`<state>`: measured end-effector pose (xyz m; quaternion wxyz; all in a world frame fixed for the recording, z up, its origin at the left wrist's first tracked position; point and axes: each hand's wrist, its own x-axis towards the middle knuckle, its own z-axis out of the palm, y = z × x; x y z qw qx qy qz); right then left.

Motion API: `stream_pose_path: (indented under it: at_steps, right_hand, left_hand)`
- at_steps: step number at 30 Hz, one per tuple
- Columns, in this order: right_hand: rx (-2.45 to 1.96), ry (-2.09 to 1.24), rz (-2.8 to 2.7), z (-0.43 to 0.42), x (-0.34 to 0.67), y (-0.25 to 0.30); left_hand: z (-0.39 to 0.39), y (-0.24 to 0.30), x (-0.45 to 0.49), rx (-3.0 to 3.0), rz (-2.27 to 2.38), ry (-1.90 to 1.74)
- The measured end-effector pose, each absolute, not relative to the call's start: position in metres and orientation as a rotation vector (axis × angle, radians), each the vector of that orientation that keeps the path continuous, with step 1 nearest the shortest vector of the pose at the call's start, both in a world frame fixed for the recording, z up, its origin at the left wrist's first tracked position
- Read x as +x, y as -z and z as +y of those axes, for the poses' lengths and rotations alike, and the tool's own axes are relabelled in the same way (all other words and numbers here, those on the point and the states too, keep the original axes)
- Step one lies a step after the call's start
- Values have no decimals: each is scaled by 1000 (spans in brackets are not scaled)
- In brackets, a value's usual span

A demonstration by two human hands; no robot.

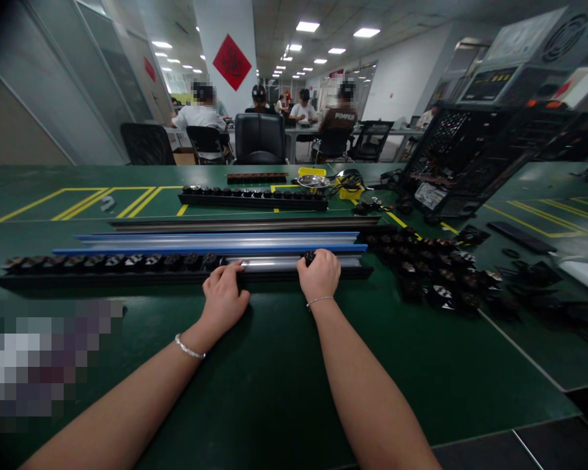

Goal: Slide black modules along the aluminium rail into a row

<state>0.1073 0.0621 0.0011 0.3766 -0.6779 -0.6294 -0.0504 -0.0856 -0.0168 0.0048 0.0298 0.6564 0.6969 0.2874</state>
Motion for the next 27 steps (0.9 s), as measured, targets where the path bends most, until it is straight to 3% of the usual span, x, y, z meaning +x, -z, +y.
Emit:
stream_pose_path:
  at_steps: [27]
  right_hand:
    - [-1772,129,-1575,63,114,-2]
  left_hand:
    - [-17,-5,-86,2020,2160,-867]
